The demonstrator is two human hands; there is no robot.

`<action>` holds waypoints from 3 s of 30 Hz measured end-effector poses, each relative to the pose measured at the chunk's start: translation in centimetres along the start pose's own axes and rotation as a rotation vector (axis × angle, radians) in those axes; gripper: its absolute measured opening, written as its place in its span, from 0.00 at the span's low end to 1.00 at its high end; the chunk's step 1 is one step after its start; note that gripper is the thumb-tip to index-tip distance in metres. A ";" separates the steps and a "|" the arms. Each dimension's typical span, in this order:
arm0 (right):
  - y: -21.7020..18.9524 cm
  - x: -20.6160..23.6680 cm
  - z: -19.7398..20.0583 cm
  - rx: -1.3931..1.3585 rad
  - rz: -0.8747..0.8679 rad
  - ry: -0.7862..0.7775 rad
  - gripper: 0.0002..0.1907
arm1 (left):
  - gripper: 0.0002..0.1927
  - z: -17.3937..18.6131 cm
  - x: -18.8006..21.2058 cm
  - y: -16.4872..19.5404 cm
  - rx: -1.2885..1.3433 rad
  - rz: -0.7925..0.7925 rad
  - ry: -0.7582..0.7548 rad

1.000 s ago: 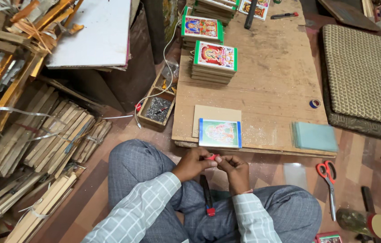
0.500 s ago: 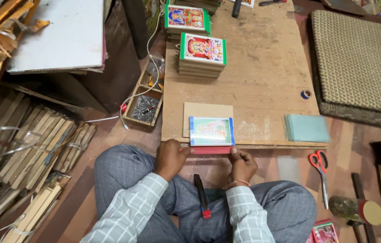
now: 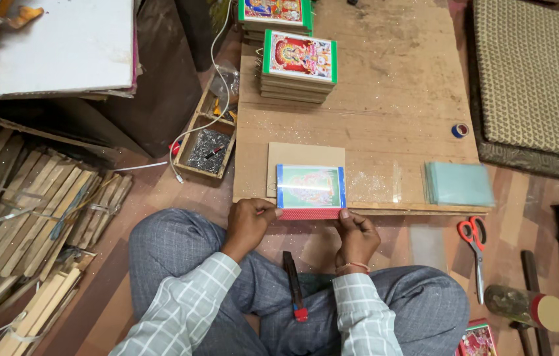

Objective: The person sits on the floor at a low table and assembles small framed religious picture plaques. They press a red plastic edge strip onto the sides of a printed picture board, trim the strip with a utility knife, fit the pieces together, and place finished plaques onto a stack.

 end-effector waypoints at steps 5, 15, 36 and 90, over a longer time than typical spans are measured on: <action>-0.1 0.2 0.0 0.029 0.009 0.015 0.06 | 0.11 0.0 0.0 -0.4 -0.020 0.040 0.010; 0.0 0.1 0.0 0.024 0.046 0.034 0.05 | 0.10 -0.2 -0.1 -1.1 0.004 0.010 0.041; -0.7 0.6 -0.6 0.047 0.119 0.051 0.04 | 0.10 0.0 0.0 -0.5 -0.016 0.068 0.074; -7.1 4.2 -4.2 1.012 0.841 -0.185 0.18 | 0.08 -1.9 -1.6 -1.7 0.093 0.154 0.048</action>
Point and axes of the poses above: each hand's wrist, its own x-axis away from the middle knuckle, its own z-axis out of the back of the hand, y = z × x, the point moved 8 cm from there along -x, towards the middle knuckle, and after that the axes turned 5 degrees about x, right-handed, at the moved point
